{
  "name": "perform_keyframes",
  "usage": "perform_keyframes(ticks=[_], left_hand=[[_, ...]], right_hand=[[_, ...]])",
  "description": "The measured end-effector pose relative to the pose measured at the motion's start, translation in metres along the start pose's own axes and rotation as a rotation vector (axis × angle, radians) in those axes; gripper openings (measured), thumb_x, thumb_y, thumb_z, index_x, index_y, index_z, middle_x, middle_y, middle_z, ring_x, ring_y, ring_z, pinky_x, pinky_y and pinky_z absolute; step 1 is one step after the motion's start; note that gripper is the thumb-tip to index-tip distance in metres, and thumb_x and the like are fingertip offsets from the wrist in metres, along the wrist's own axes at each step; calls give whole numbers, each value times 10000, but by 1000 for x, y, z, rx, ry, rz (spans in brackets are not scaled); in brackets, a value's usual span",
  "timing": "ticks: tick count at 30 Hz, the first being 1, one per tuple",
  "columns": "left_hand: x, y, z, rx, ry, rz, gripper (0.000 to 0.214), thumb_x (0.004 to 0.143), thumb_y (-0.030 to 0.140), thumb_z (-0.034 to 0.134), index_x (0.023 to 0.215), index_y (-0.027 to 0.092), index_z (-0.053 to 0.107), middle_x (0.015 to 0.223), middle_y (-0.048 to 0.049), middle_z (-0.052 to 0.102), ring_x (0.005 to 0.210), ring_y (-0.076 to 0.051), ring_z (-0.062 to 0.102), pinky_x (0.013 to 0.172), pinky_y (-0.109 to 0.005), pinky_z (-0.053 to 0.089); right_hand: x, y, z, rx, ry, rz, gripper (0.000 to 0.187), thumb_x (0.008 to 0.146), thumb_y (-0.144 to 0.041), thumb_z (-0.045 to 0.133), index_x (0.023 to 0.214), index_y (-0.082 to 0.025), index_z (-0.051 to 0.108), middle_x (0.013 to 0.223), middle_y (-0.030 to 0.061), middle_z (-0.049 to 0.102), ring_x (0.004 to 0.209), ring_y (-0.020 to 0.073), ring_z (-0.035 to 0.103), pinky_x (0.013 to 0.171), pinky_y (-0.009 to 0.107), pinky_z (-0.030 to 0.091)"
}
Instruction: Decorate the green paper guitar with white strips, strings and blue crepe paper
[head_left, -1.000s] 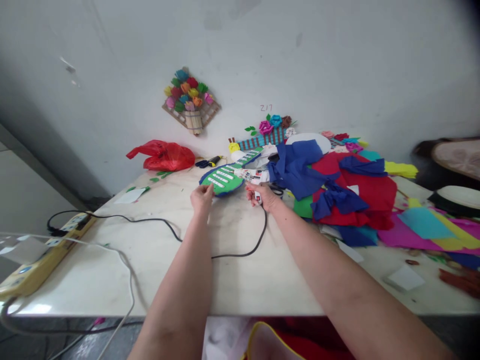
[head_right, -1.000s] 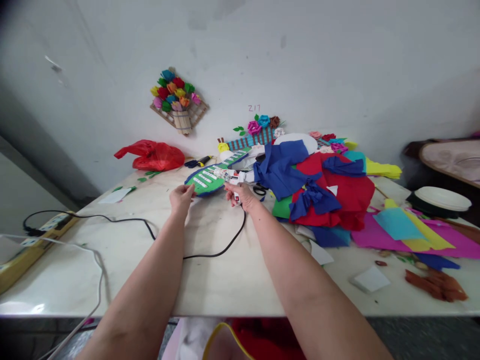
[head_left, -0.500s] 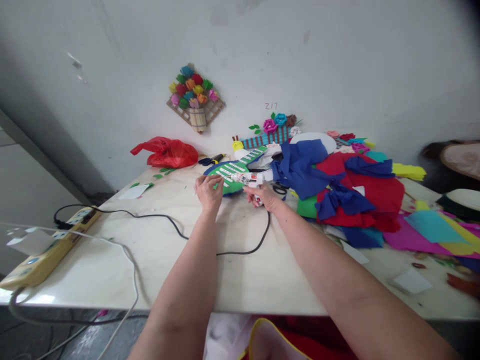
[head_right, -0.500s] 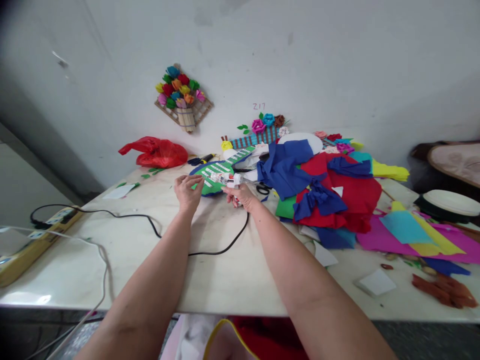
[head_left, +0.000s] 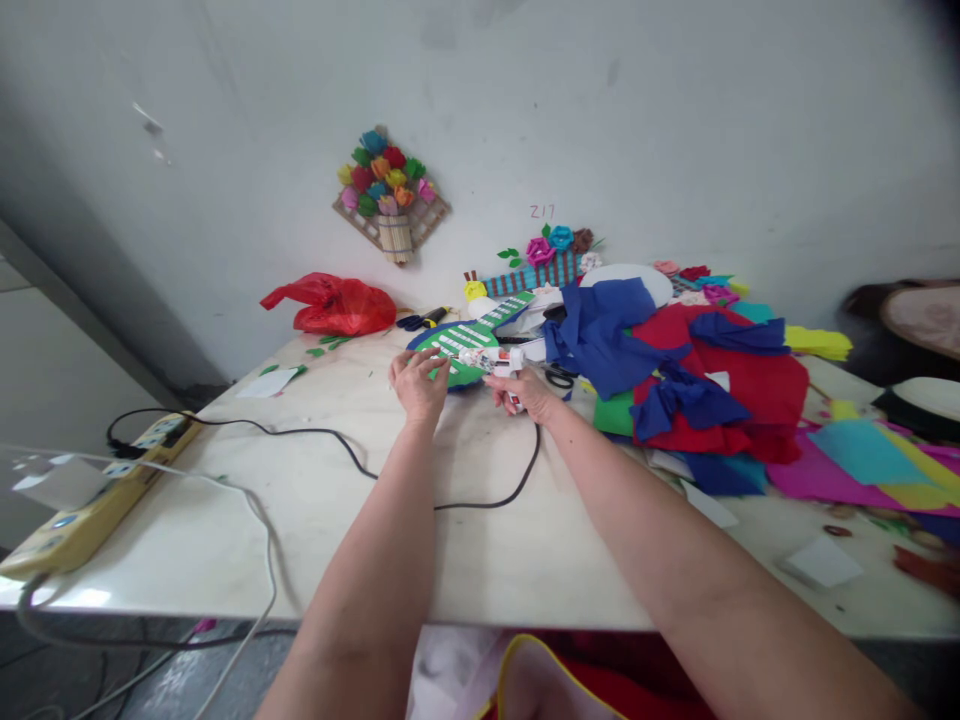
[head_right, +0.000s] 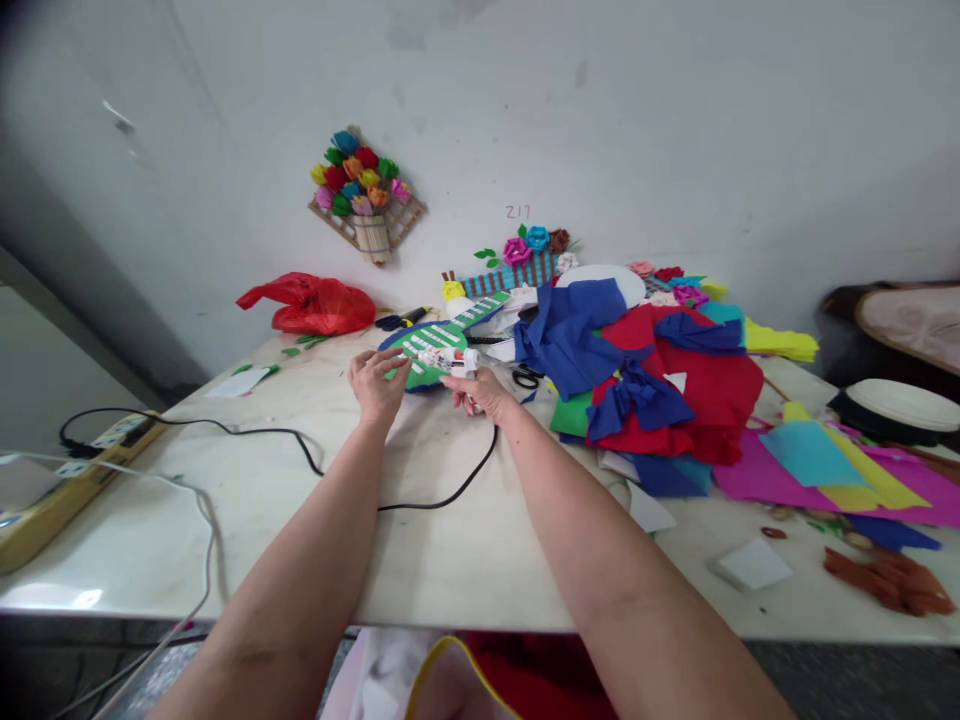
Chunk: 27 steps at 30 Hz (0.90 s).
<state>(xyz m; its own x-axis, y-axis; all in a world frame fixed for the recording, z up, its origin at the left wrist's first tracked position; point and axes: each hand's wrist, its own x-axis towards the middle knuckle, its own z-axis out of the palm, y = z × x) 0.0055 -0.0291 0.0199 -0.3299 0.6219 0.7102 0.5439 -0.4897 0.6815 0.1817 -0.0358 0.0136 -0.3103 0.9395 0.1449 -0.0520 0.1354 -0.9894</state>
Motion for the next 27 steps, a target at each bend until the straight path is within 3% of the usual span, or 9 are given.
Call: perform_keyframes(ticks=[8,16,20,27], left_hand=[[0,-6,0,165,-10,114,103,694,287,633,599,257,657,924,-14,676,1004,-251,440,972,-410,210],[1,-8,-3,204,36,51,105,702,292,614,610,251,646,927,-16,673,1004,-249,431,968,-409,210],[4,-12,-8,220,115,8,110,707,290,596,625,235,644,915,-37,669,963,-238,450,942,-394,248],[13,-19,-23,304,354,-200,108,699,272,569,636,214,634,912,-43,664,959,-238,452,908,-390,289]], right_hand=[[2,4,-1,7,-13,-12,283,631,-407,659,651,-152,539,436,-19,565,260,55,366,270,190,282],[1,3,-1,5,18,1,283,621,-402,660,637,-143,549,431,-20,556,256,53,364,266,191,288],[3,5,-3,42,70,-31,291,623,-411,654,621,-144,537,432,-21,553,254,55,363,261,196,296],[8,9,-8,191,218,-51,296,616,-412,645,672,-142,540,421,-30,545,246,54,361,265,196,325]])
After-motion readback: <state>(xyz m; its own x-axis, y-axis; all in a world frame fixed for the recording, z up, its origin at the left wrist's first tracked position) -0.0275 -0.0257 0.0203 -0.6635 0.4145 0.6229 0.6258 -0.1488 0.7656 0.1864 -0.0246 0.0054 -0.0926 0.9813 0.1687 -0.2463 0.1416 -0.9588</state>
